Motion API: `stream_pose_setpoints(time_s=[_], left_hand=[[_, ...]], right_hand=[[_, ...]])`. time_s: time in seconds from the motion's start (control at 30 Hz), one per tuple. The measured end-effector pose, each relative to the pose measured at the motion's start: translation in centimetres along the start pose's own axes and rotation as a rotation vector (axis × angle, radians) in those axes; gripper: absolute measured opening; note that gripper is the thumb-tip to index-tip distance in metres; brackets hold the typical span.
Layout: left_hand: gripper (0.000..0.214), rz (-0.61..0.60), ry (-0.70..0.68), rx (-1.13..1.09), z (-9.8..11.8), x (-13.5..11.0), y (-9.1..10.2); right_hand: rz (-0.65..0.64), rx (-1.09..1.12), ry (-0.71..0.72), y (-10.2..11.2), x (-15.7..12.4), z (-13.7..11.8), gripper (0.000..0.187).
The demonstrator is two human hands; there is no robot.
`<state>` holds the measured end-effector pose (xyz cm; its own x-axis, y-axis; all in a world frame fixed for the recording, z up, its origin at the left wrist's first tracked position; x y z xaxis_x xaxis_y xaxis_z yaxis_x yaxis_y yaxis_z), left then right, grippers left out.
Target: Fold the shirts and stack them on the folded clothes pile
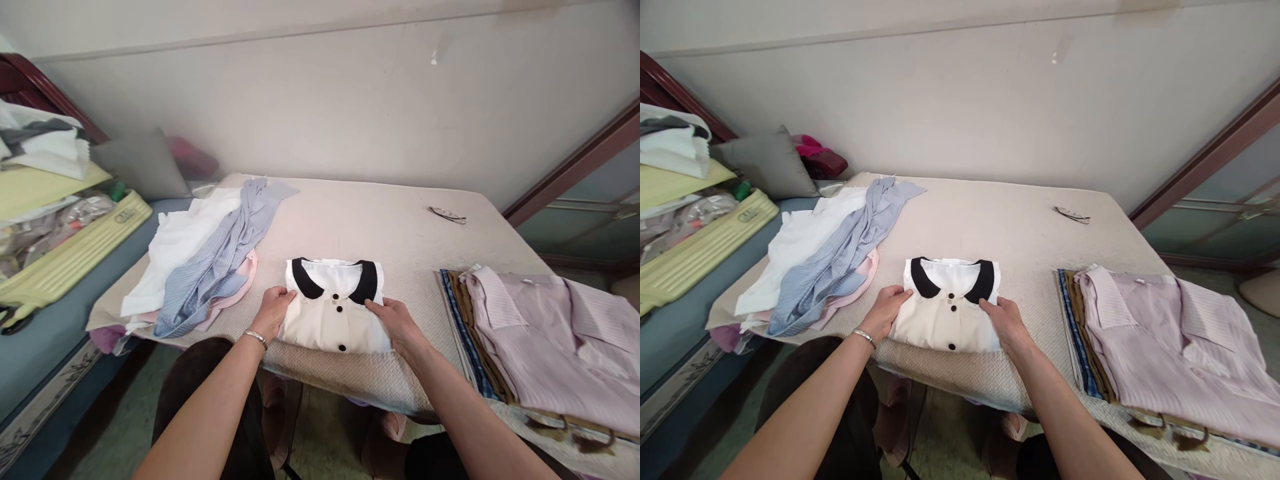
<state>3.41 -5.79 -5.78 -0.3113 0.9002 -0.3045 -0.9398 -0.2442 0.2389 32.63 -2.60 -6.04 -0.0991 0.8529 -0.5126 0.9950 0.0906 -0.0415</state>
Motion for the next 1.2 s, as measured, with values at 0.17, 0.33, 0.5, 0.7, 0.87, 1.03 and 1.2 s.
stream_pose_setpoints(time_s=[0.17, 0.33, 0.5, 0.7, 0.87, 1.03, 1.2], left_hand=[[0.018, 0.128, -0.047, 0.154, 0.2, 0.1, 1.0], [0.022, 0.161, -0.110, 0.279, 1.1, 0.0, 1.2], [0.034, -0.001, -0.054, 0.115, 1.3, -0.1, 0.5], [0.048, -0.159, 0.097, -0.207, 3.0, -1.1, -1.0], [0.052, -0.208, -0.078, -0.277, 10.7, -5.1, -7.9], [0.051, -0.348, -0.324, -0.333, 19.0, -8.9, -20.4], [0.047, -0.464, -0.478, -0.277, 20.1, -10.7, -33.3]], right_hand=[[0.082, -0.478, 0.093, 0.9, 0.1, -0.8, 0.021], [0.175, -0.999, 0.115, 0.6, 0.1, -2.1, 0.034], [0.244, -1.029, 0.099, -0.9, -0.8, -2.3, 0.027], [0.288, -1.069, 0.216, -0.5, -3.6, -5.2, 0.023], [0.366, -1.095, 0.355, 7.5, -8.1, -10.9, 0.023], [0.589, -1.178, 0.383, 21.0, -13.1, -17.0, 0.023], [0.731, -1.240, 0.314, 33.4, -14.7, -17.3, 0.023]])
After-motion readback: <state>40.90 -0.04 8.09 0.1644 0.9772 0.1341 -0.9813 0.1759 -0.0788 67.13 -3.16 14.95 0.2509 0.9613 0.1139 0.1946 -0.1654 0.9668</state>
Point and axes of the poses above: each hand's wrist, its own x-axis towards the middle knuckle, its own y-axis out of the back of the hand, z = x × y, the point moved 4 cm from there along x, towards the middle knuckle, and after that the axes turned 5 degrees about -z, right-handed, at the moved point
